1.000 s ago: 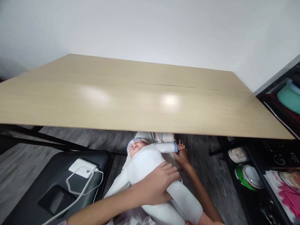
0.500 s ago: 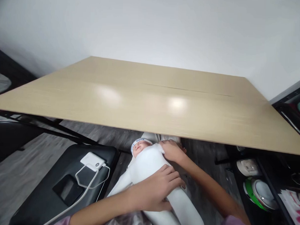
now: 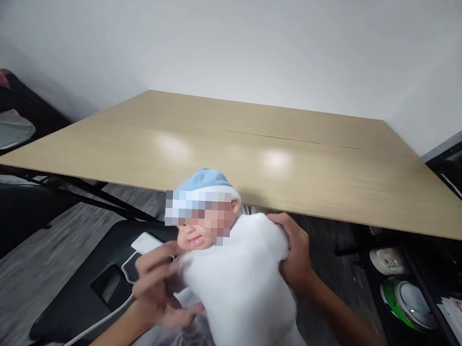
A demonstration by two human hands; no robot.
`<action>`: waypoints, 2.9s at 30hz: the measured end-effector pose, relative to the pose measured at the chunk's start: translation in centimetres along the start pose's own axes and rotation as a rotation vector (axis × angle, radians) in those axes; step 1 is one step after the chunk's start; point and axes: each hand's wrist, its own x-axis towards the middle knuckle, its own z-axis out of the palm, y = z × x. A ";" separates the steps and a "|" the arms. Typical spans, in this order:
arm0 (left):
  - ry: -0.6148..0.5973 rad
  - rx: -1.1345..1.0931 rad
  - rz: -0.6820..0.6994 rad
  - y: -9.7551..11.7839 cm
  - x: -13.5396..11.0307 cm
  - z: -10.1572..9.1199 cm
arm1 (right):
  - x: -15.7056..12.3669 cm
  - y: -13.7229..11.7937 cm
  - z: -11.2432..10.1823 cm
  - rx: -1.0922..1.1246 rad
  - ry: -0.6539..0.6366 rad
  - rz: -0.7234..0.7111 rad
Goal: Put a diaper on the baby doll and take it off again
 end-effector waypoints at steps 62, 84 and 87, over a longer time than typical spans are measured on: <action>-0.383 0.230 -0.077 -31.9 40.6 19.7 | 31.8 30.8 -6.0 -0.755 0.053 -0.055; -0.211 0.323 -0.332 -26.3 36.2 18.6 | 28.5 29.4 -3.3 -0.689 0.139 0.162; -0.123 0.241 -0.292 -21.6 34.7 17.4 | 24.3 23.5 -1.6 -0.580 0.228 0.122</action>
